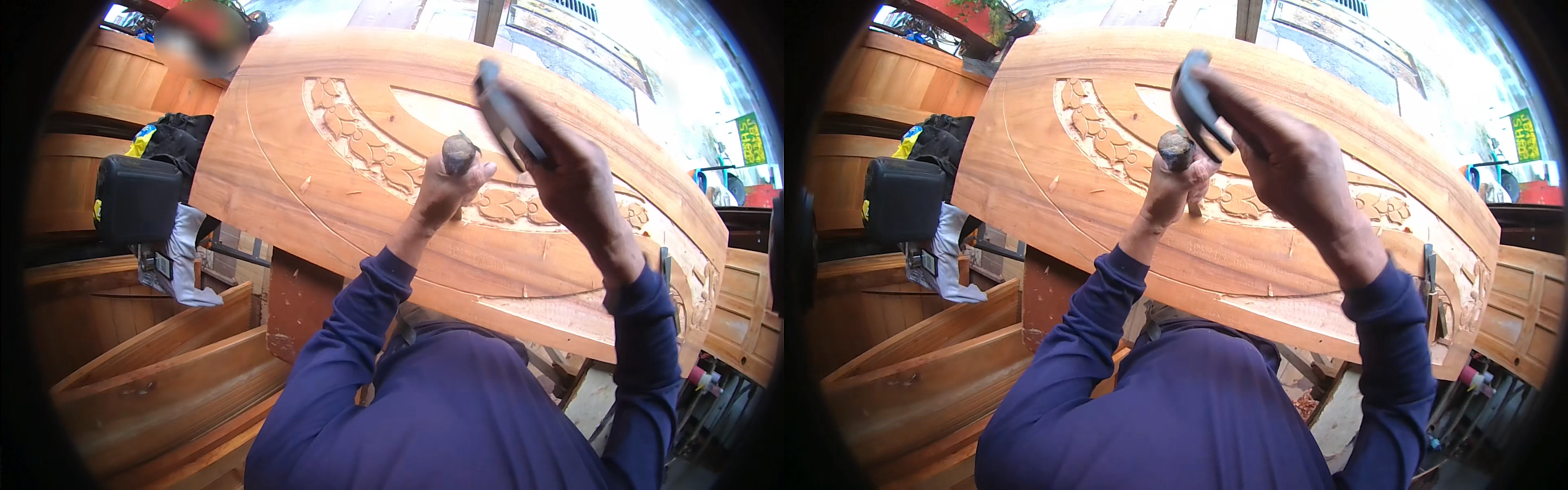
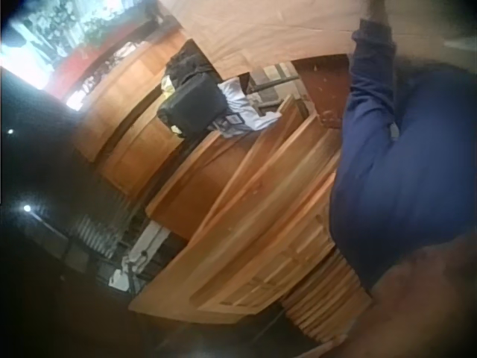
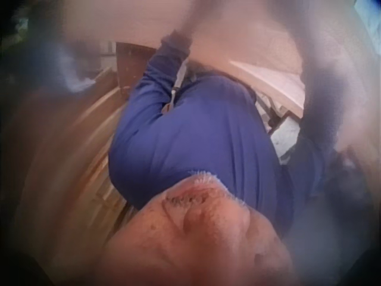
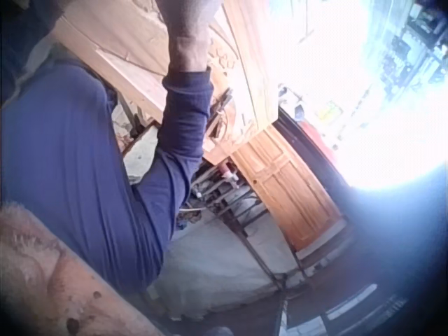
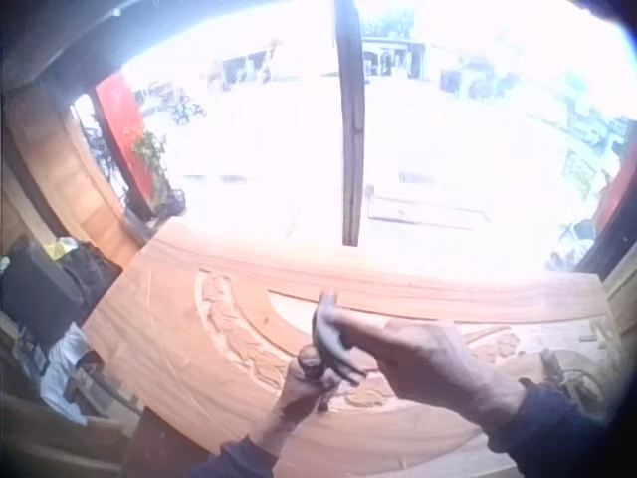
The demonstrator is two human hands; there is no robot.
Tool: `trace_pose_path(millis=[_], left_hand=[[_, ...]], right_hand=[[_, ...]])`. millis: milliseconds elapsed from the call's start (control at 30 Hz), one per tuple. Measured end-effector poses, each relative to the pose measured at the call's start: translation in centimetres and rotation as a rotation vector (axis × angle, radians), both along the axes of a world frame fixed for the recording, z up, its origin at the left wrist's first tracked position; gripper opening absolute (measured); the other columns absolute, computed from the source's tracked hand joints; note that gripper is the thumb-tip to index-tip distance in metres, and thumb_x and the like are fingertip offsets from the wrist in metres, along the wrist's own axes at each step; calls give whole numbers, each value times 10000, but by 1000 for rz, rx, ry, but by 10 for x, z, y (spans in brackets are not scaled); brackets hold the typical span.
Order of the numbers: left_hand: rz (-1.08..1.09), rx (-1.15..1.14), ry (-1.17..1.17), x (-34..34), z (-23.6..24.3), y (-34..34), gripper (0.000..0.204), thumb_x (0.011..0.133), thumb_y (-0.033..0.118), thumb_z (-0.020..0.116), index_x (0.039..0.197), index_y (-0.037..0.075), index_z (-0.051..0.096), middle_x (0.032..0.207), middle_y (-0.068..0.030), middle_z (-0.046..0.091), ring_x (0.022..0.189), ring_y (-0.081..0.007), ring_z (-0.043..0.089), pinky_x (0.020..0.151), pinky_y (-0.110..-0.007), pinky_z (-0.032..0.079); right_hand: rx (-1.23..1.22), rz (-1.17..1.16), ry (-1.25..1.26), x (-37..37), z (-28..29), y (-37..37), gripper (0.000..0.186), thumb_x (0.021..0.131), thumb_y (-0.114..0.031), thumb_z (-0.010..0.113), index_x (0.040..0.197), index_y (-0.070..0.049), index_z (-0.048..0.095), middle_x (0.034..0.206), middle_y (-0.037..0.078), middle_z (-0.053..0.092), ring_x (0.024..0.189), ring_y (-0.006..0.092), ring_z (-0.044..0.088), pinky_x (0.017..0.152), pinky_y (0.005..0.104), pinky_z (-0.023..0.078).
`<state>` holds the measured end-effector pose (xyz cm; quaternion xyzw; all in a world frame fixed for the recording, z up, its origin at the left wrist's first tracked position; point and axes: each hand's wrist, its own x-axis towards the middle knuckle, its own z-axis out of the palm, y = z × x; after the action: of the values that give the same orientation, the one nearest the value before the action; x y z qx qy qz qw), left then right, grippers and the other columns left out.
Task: The person uses a wooden mallet to strike a chisel while carving decorative patterns into a large wooden door.
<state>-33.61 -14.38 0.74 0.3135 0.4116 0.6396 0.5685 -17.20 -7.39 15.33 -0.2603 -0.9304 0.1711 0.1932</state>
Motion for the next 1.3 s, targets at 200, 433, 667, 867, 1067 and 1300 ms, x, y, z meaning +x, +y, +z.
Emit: trace_pose_path(millis=[200, 433, 667, 867, 1067, 1300], left_hand=[[-77, 28, -45, -7, -3, 3, 175, 899, 141, 775, 836, 77, 625, 694, 43, 575, 545, -23, 490, 445, -229, 372], [61, 28, -270, -39, -19, 15, 350, 893, 137, 688, 641, 159, 446, 477, 47, 379, 359, -64, 326, 350, -265, 333], [2, -39, -55, -2, 0, 16, 321, 893, 158, 707, 687, 142, 462, 484, 41, 371, 375, -61, 316, 377, -251, 301], [17, -52, -17, 4, 3, 13, 326, 892, 161, 708, 682, 142, 459, 485, 41, 377, 379, -64, 322, 379, -245, 294], [6, -42, -18, 12, 7, 13, 290, 883, 153, 724, 726, 135, 481, 506, 41, 399, 384, -59, 333, 378, -242, 300], [8, 58, 55, 19, -3, -2, 264, 902, 113, 738, 763, 117, 514, 554, 63, 436, 418, -35, 377, 394, -211, 307]], right_hand=[[-68, -42, 159, 11, -60, -7, 699, 885, 5, 642, 1500, -299, 511, 932, 133, 722, 737, 286, 707, 663, 404, 575], [-264, -328, 477, 74, -71, -20, 754, 879, 121, 660, 1521, -232, 483, 1425, 124, 611, 1267, 253, 626, 1039, 345, 550], [-330, -404, 572, 94, -67, -26, 713, 896, 86, 687, 1523, -181, 477, 1479, 101, 568, 1335, 226, 564, 1131, 356, 470], [-70, -387, 564, 97, -38, -7, 512, 930, 12, 691, 1409, -112, 560, 1317, 80, 602, 1161, 185, 599, 1004, 313, 507], [132, -211, 669, 114, 65, 52, 154, 1009, -80, 621, 1124, -48, 719, 800, 19, 529, 765, 130, 543, 772, 289, 509], [119, -8, 80, 18, -27, -5, 627, 946, -62, 617, 1479, -381, 529, 859, 77, 701, 657, 257, 668, 546, 399, 520]])
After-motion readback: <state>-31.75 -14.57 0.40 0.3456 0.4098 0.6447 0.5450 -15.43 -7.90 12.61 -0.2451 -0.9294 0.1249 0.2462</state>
